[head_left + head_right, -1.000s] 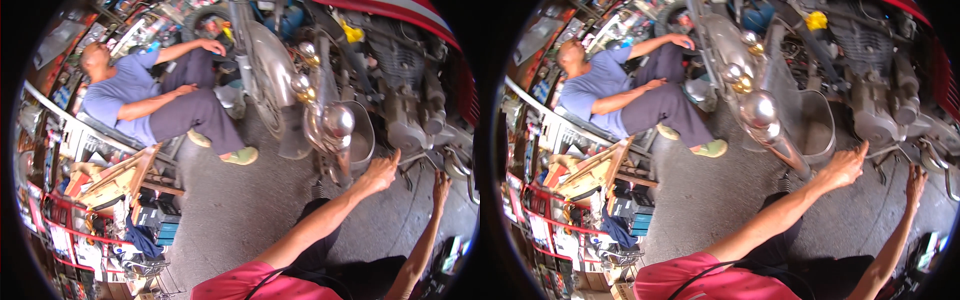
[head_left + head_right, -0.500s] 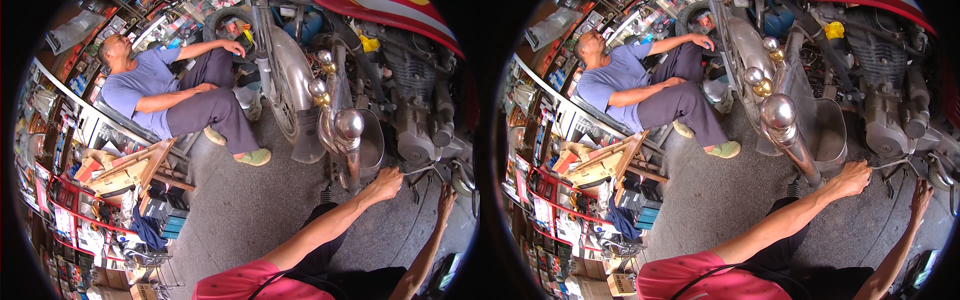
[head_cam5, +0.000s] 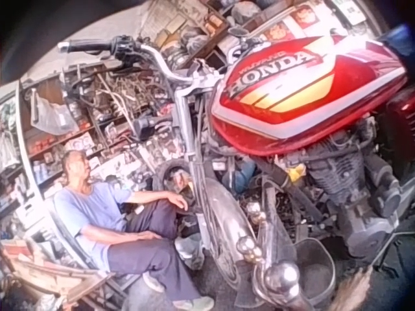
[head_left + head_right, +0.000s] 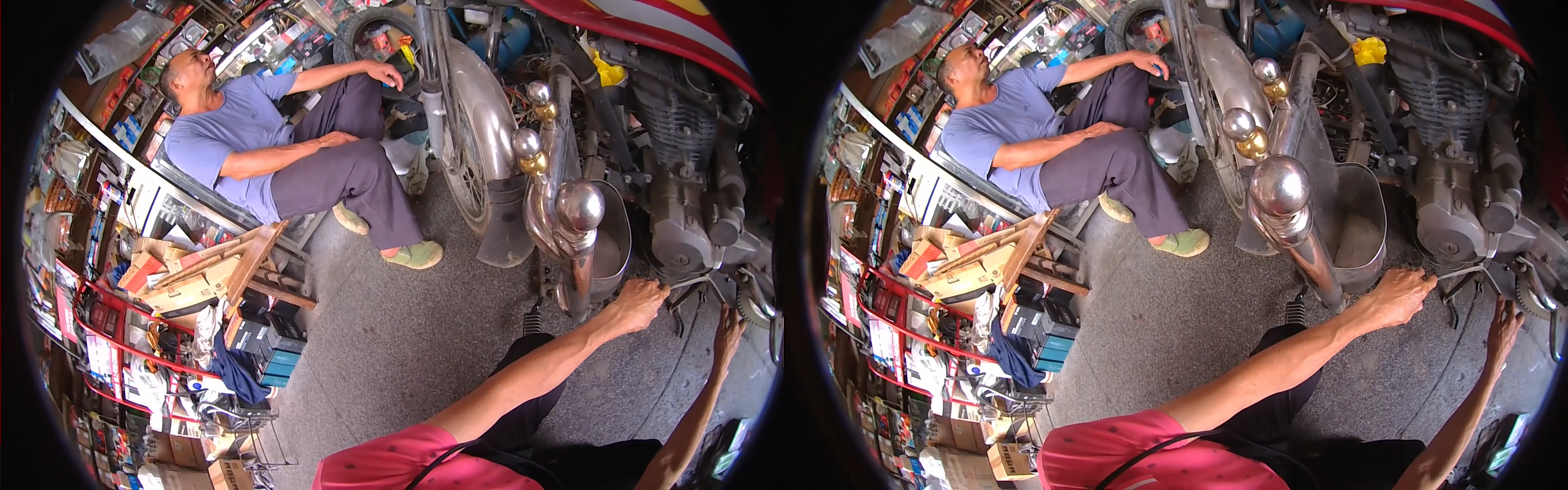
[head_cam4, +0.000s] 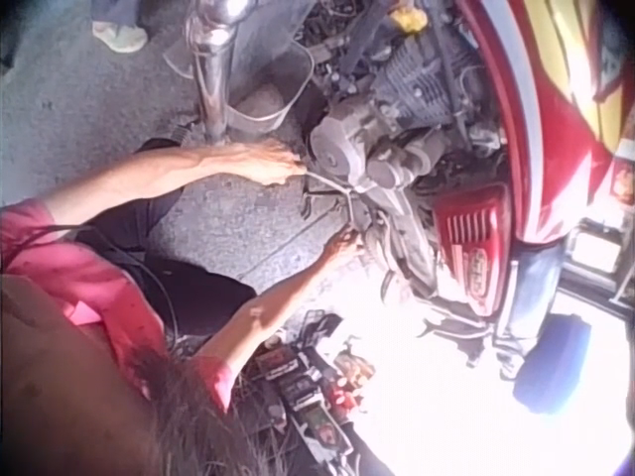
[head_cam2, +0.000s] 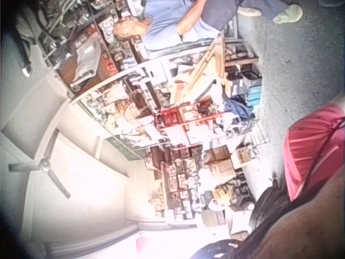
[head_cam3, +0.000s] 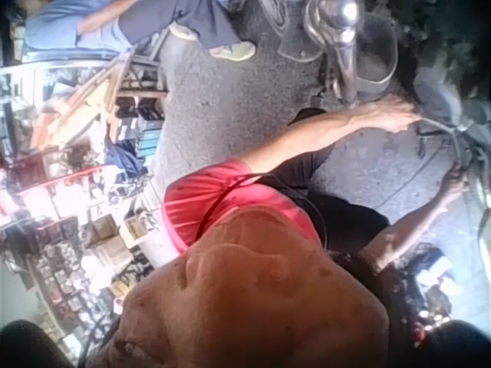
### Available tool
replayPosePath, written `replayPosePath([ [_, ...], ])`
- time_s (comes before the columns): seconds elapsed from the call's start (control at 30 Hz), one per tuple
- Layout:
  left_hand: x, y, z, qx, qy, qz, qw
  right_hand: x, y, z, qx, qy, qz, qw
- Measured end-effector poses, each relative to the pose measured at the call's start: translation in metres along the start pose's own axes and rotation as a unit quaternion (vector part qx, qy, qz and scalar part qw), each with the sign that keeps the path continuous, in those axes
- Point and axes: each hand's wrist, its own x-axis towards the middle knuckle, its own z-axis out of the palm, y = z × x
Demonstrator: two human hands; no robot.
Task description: The person adjusts a metal lever on a motorcycle by hand, moves a bucket of liquid aside, and fits the metal lever back onto the motorcycle.
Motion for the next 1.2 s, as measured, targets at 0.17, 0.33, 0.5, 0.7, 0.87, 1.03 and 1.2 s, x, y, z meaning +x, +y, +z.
replayPosePath([
  [0.17,0.000,-0.005,0.003,0.008,0.002,0.009,1.000,-0.002,-0.010,-0.003,-0.017,-0.002,0.011,1.000],
  [0.33,0.000,-0.004,0.007,-0.002,0.022,0.012,1.000,-0.001,-0.004,-0.002,-0.011,0.007,-0.005,1.000],
  [0.5,0.000,-0.003,0.006,-0.008,0.015,0.000,1.000,-0.001,-0.011,-0.006,-0.015,-0.020,0.012,1.000],
  [0.7,0.000,-0.003,0.008,-0.005,0.018,0.002,1.000,0.000,0.000,-0.001,-0.004,-0.004,-0.011,1.000],
  [0.87,0.001,-0.004,0.010,-0.007,0.019,-0.006,1.000,0.000,-0.006,-0.003,-0.003,-0.006,-0.004,1.000],
  [1.03,0.001,-0.003,0.008,-0.008,0.027,-0.001,1.000,0.002,-0.007,-0.005,0.003,-0.024,0.006,1.000],
  [1.2,-0.002,-0.003,0.005,-0.006,0.020,-0.007,1.000,0.001,-0.006,0.000,0.009,-0.010,-0.009,1.000],
])
